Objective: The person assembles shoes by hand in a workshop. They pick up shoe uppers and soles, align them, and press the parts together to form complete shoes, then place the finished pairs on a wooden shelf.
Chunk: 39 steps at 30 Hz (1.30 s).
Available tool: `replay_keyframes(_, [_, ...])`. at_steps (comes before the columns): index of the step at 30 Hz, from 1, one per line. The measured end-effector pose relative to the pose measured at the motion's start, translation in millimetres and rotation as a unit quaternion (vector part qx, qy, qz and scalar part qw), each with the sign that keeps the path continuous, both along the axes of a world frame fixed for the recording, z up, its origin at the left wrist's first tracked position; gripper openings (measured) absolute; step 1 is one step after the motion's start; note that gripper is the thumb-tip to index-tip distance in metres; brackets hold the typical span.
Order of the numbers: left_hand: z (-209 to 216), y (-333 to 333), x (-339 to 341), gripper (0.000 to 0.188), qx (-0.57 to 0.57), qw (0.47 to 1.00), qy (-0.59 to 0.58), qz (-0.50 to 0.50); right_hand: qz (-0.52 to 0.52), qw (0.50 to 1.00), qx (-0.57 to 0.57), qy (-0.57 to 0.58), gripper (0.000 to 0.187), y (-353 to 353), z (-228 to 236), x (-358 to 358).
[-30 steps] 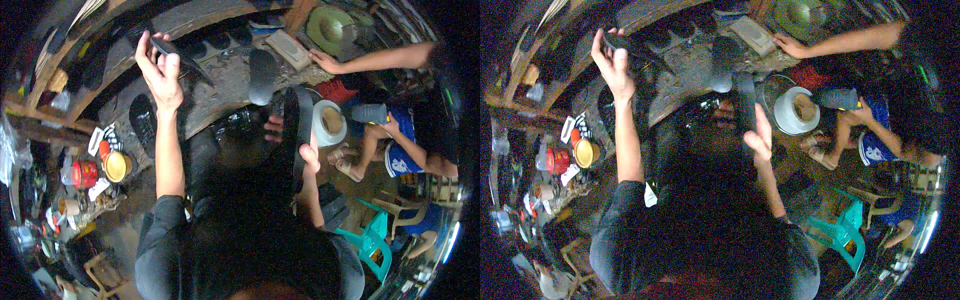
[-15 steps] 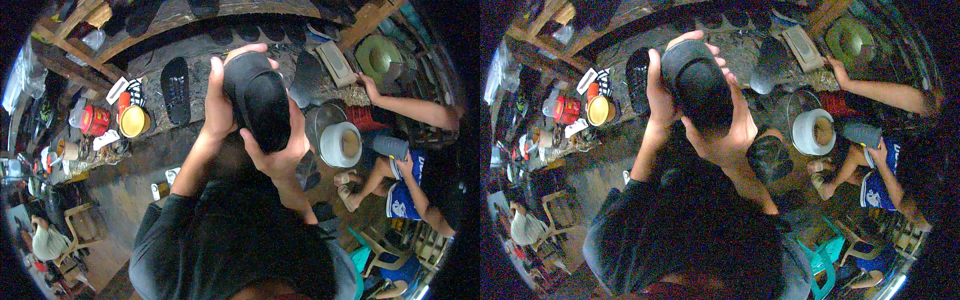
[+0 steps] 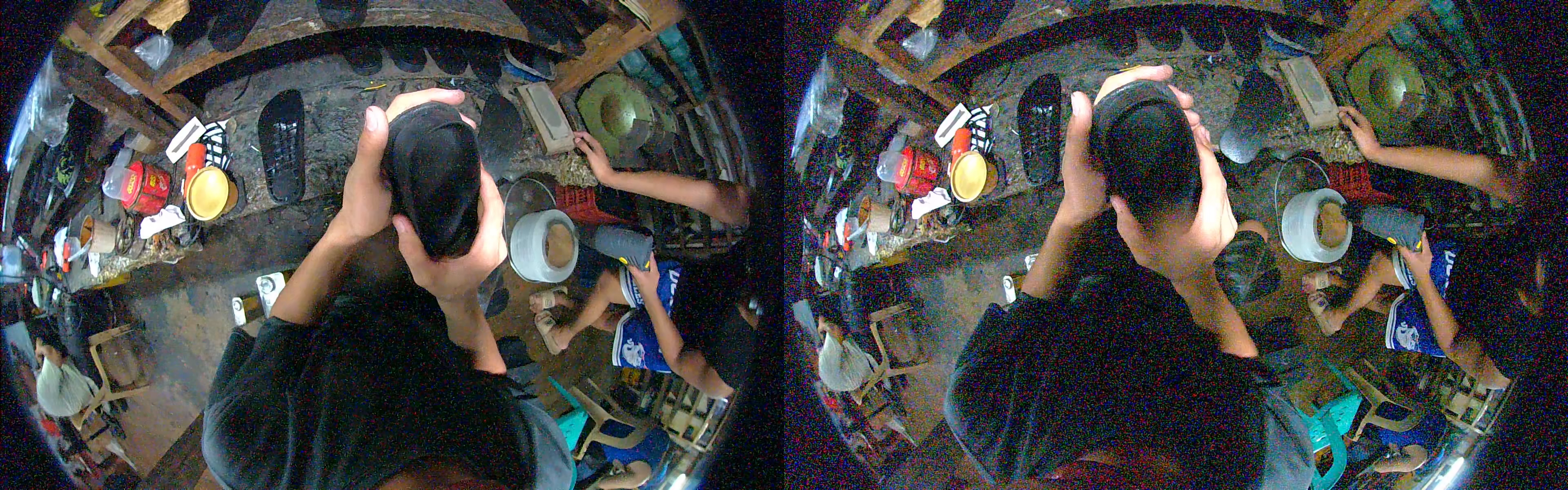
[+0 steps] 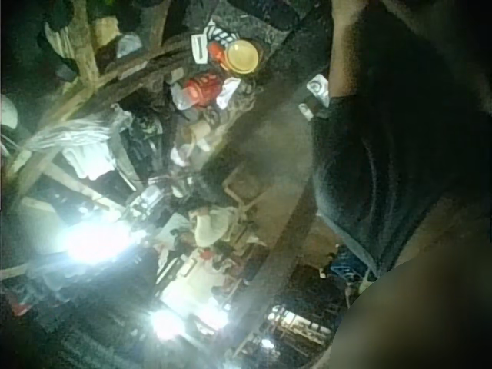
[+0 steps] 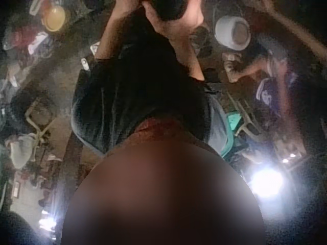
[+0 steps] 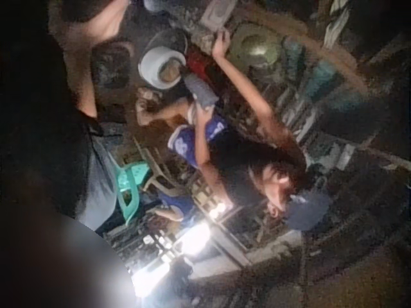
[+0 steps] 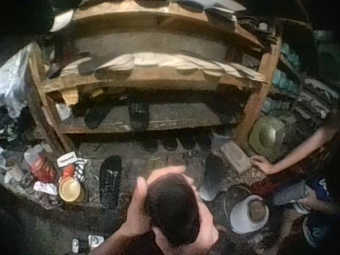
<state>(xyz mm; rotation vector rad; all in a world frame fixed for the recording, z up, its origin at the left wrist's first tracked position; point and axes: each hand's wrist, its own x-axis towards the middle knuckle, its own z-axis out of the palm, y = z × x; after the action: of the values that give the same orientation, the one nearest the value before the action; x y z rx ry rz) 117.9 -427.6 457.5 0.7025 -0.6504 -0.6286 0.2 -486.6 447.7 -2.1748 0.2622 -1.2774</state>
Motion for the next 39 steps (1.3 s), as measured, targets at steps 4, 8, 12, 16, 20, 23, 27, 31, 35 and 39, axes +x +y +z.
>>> replay_keyframes(4, [-0.2,0.7,0.2,0.083,0.009,1.000,-0.015,0.008,-0.006,1.000,0.022,0.010,0.087,2.0,-2.9,0.1])
replay_keyframes(8, [-1.0,2.4,0.1,0.083,0.009,1.000,-0.014,0.005,-0.005,0.999,0.034,0.011,0.087,2.6,-4.0,0.0])
replay_keyframes(12, [0.8,1.4,-0.5,0.081,0.018,0.999,-0.028,0.014,-0.019,0.999,0.018,0.030,0.087,1.4,-1.7,-0.7])
replay_keyframes(16, [0.5,2.4,1.2,0.079,0.003,1.000,-0.010,-0.023,-0.029,0.999,0.006,0.045,0.087,-1.7,-1.5,-3.3])
replay_keyframes(20, [-13.1,7.5,4.0,0.069,0.056,0.997,-0.049,-0.013,-0.027,0.997,0.024,0.067,0.085,-6.0,-10.8,-6.5])
replay_keyframes(23, [-30.4,7.1,3.2,0.062,0.069,0.997,-0.035,-0.002,-0.019,0.996,0.040,0.078,0.084,-9.8,-24.6,-6.5])
replay_keyframes(27, [-45.5,11.2,-2.6,0.060,0.096,0.995,-0.020,0.006,-0.003,0.993,0.039,0.115,0.085,-21.6,-43.1,-11.9])
replay_keyframes(31, [-43.5,40.7,15.5,0.055,0.205,0.971,0.021,-0.121,0.069,0.980,-0.119,0.145,0.082,-57.0,-41.7,-25.8])
replay_keyframes(35, [-49.7,39.7,14.4,0.043,0.260,0.945,-0.170,-0.100,0.153,0.923,-0.232,0.265,0.076,-91.1,-4.4,-39.2])
replay_keyframes(39, [-54.1,21.2,-4.6,0.041,0.183,0.978,-0.094,0.029,0.092,0.861,-0.376,0.330,0.082,-110.0,45.0,-49.2])
